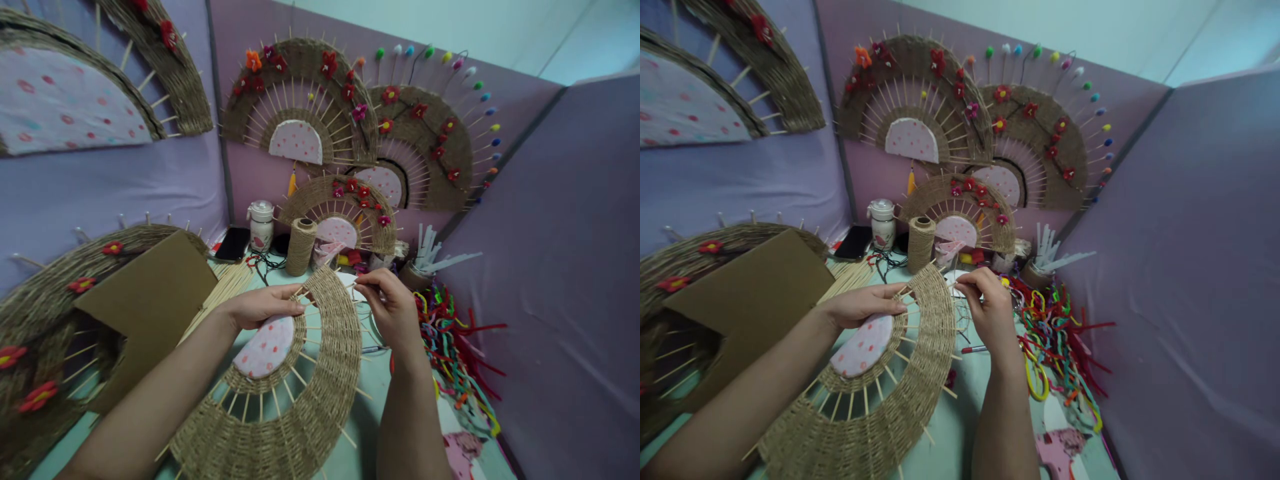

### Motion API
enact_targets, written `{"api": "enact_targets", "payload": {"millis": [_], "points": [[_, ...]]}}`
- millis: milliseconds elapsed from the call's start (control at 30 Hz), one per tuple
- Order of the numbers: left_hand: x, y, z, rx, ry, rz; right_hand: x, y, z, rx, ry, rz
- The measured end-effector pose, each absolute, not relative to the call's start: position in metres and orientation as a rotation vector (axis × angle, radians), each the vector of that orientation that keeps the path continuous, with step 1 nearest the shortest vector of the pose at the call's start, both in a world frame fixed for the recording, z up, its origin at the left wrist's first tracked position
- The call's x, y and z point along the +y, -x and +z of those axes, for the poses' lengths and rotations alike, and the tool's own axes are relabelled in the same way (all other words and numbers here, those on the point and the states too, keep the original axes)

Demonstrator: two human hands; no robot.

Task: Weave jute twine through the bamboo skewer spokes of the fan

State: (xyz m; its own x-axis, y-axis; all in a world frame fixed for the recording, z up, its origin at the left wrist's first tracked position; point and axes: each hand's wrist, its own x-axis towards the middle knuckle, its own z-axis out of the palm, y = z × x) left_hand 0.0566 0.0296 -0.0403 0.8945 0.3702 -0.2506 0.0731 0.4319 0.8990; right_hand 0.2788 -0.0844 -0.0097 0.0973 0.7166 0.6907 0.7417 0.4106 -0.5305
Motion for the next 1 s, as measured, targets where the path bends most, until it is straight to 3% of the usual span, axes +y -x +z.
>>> {"api": "enact_targets", "payload": {"millis": [233, 467, 600, 833, 1000], "points": [[0.023, -0.061, -0.041, 0.350, -1.205, 0.155, -0.088, -0.285, -0.011, -1.666, 1.349, 0.086], [0.017, -0.066, -0.042, 0.294, -1.203, 0.105, -0.088, -0.302, -0.019, -1.501, 1.348, 0.560], [0.017, -0.067, -0.047, 0.293, -1.112, 0.080, -0.085, -0.305, -0.024, -1.450, 1.298, 0.662], [0.009, -0.073, -0.053, 0.274, -0.936, 0.049, -0.075, -0.297, -0.029, -1.381, 1.302, 0.617], [0.004, -0.079, -0.053, 0.314, -0.904, 0.010, -0.072, -0.294, -0.029, -1.382, 1.321, 0.390]]}}
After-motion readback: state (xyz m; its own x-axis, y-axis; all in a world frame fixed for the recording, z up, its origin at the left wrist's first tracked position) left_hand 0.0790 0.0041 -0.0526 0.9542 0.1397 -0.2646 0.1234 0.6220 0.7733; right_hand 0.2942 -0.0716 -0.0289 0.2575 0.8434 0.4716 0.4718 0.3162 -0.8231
